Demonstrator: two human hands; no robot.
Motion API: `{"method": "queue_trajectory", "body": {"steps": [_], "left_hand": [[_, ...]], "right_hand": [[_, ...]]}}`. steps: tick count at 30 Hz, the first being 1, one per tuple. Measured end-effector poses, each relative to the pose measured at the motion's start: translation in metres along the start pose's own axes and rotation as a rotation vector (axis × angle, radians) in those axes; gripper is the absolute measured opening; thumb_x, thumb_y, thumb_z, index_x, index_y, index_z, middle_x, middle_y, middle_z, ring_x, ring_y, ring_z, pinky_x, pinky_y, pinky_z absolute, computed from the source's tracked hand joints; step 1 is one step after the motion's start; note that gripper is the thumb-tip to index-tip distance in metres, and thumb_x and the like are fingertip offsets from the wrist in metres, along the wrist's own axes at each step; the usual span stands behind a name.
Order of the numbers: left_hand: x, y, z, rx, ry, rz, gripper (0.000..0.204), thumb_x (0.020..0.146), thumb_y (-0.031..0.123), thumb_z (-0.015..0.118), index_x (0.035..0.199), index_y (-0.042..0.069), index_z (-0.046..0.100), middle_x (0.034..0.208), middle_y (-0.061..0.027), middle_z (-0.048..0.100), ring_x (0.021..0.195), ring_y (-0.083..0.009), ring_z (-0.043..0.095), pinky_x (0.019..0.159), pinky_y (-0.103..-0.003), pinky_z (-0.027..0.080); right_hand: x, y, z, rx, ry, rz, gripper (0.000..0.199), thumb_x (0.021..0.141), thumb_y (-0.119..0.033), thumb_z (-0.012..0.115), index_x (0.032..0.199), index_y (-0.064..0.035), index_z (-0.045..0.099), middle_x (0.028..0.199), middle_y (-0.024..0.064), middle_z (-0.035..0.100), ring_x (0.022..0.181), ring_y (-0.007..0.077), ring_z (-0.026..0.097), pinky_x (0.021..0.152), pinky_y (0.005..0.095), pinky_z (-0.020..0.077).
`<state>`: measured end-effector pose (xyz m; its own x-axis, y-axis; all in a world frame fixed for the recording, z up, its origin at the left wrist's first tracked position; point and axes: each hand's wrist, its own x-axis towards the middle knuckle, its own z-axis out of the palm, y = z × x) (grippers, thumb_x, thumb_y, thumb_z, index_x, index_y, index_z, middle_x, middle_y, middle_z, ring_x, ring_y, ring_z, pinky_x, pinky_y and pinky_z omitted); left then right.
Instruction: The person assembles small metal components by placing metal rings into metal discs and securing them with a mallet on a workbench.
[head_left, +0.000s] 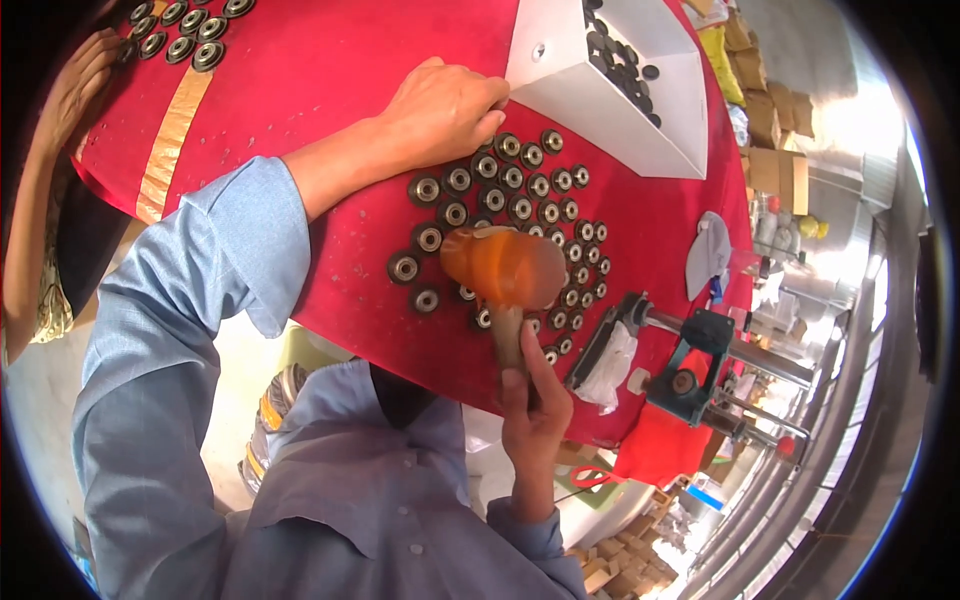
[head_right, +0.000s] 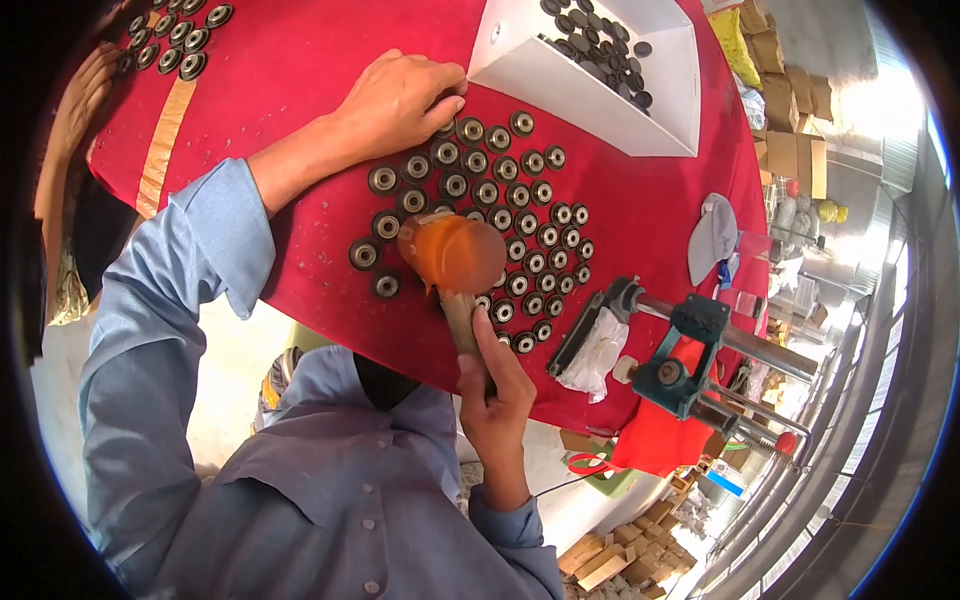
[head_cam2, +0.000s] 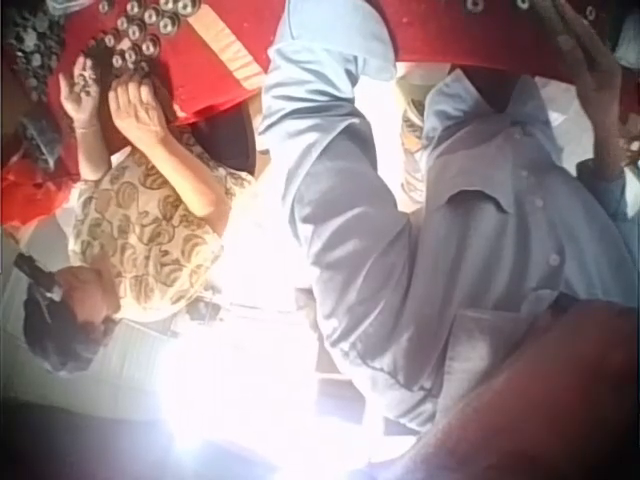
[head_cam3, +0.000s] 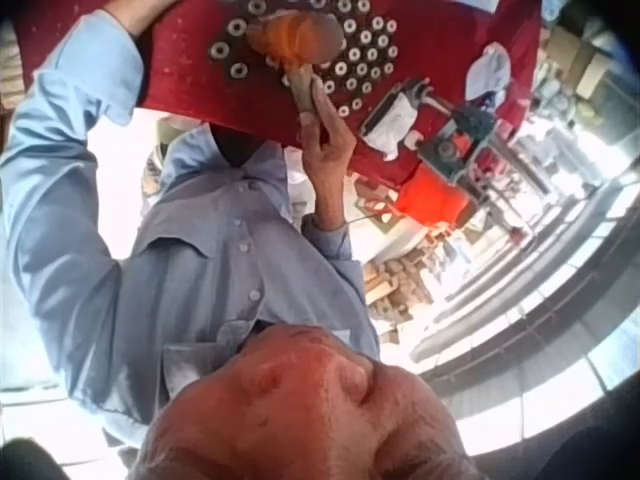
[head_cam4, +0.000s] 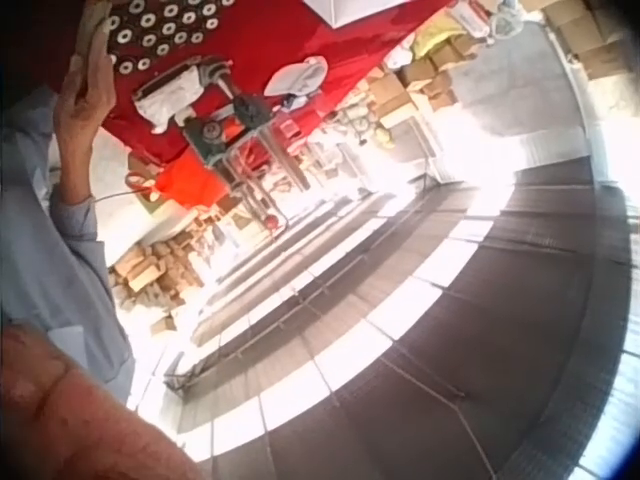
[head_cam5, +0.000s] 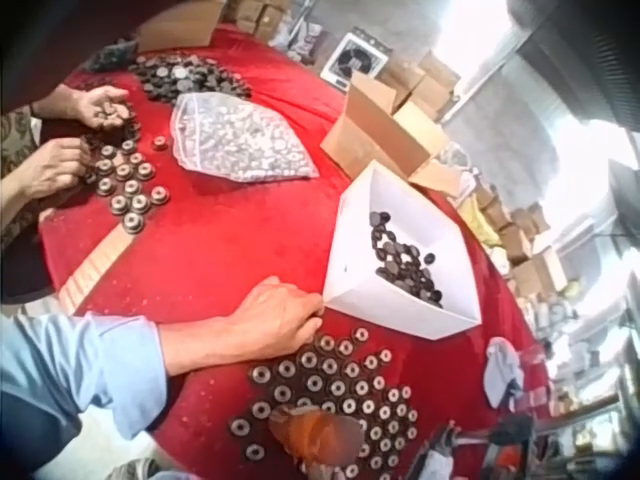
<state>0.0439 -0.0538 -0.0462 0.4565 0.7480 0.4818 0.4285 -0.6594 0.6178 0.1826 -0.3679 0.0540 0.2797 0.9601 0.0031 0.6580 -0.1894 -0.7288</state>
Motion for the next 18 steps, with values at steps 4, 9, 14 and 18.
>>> {"method": "queue_trajectory", "body": {"steps": [4, 9, 14, 18], "left_hand": [[0.001, -0.004, 0.001, -0.005, -0.015, -0.017, 0.016, 0.097, 0.022, 0.067, 0.099, 0.006, 0.071, 0.085, -0.0143, 0.074, 0.086, -0.0372, 0.071, 0.08, -0.05, 0.05], [0.001, -0.001, 0.001, 0.0, -0.001, 0.012, 0.017, 0.097, 0.022, 0.067, 0.099, 0.006, 0.071, 0.085, -0.0141, 0.074, 0.084, -0.0375, 0.071, 0.081, -0.05, 0.05], [0.0, -0.002, 0.001, 0.003, 0.017, 0.011, 0.017, 0.097, 0.022, 0.067, 0.098, 0.006, 0.071, 0.084, -0.0141, 0.074, 0.084, -0.0375, 0.071, 0.082, -0.05, 0.051], [0.0, -0.002, 0.001, 0.011, -0.015, -0.008, 0.016, 0.096, 0.022, 0.067, 0.098, 0.006, 0.071, 0.083, -0.0138, 0.073, 0.084, -0.0374, 0.072, 0.082, -0.05, 0.051]], "right_hand": [[-0.005, -0.01, -0.014, 0.085, -0.029, 0.175, 0.053, 0.095, 0.009, 0.064, 0.147, -0.001, 0.065, 0.104, 0.0115, 0.075, 0.084, 0.0155, 0.071, 0.079, 0.0274, 0.0558], [-0.028, -0.023, -0.033, 0.122, -0.008, -0.002, 0.051, 0.093, 0.01, 0.063, 0.143, -0.0003, 0.067, 0.1, 0.0117, 0.073, 0.078, 0.0164, 0.069, 0.075, 0.0267, 0.0546], [-0.031, -0.014, -0.017, -0.036, -0.166, -0.031, 0.06, 0.086, 0.015, 0.061, 0.144, -0.0004, 0.067, 0.093, 0.0149, 0.069, 0.077, 0.0215, 0.067, 0.072, 0.028, 0.0535], [-0.032, -0.017, -0.027, 0.06, -0.09, -0.017, 0.058, 0.087, 0.015, 0.059, 0.143, 0.0006, 0.067, 0.095, 0.0149, 0.071, 0.077, 0.02, 0.069, 0.071, 0.0288, 0.0541]]}}
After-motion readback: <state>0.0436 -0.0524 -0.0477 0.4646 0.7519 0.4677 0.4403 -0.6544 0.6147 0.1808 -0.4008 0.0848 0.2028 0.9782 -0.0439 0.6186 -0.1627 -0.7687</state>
